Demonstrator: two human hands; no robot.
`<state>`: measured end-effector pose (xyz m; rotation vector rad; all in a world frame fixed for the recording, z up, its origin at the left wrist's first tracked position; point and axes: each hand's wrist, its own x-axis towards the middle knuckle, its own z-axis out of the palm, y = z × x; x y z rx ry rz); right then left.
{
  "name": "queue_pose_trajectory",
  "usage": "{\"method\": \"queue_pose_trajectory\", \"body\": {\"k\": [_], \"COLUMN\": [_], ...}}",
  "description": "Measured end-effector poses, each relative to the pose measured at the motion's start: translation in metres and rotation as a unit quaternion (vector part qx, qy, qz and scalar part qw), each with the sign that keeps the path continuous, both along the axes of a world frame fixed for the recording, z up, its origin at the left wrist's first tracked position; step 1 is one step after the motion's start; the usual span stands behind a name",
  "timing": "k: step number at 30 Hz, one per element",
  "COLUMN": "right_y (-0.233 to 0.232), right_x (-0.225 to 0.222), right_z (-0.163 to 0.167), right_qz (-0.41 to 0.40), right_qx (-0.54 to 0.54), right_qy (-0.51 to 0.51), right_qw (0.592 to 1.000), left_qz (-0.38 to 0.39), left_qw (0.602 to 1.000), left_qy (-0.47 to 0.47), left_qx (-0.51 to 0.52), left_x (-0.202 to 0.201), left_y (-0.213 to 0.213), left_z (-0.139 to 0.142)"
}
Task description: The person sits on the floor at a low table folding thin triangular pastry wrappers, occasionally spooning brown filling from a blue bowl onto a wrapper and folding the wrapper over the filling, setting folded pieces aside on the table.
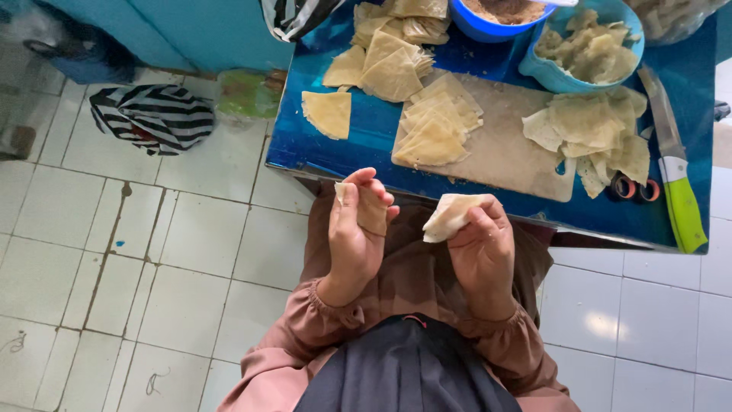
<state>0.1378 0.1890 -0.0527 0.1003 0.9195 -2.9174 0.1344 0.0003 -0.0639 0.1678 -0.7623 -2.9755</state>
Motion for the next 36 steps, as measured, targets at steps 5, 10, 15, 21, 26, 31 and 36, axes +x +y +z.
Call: {"method": "queue_pose_trajectory", "body": {"k": [5,10,15,21,26,31,36], "right_y": [-0.003,-0.020,-0.021,-0.012,-0.005,-0.009,-0.024], "right_x": [0.005,0.013,0.012,0.006,-0.007,-0.036,-0.077], "right_z": [0.002,0.020,0.036,0.020,0.012,0.028,0.042], "right_qz": [-0.066,-0.192,-0.137,-0.010,0.036,-0.152,-0.158], "right_qx": [0.099,0.597,0.676,0.383,0.318,0.666,0.718], "right_qy": [0.041,0.264,0.367,0.088,0.008,0.219,0.199], "right_qw": [0.992,0.733,0.624,0.920,0.947,0.697,0.647], "left_qz": [-0.028,-0.174,-0.167,-0.159,-0.136,0.019,0.088], "left_qw": [0.975,0.972,0.975,0.971,0.927,0.780,0.697], "left_qy": [0.034,0.013,-0.063,-0.036,0.039,0.087,0.130], "left_qx": [-0.219,-0.156,-0.134,-0.173,-0.347,-0.619,-0.700], "left_x": [0.018,0.019,0.007,0.005,-0.003,-0.032,-0.069], "left_y": [0.012,0.024,0.019,0.012,0.001,0.002,0.012], "left_z": [-0.011,-0.005,-0.004,-0.009,0.007,0.023,0.028]}}
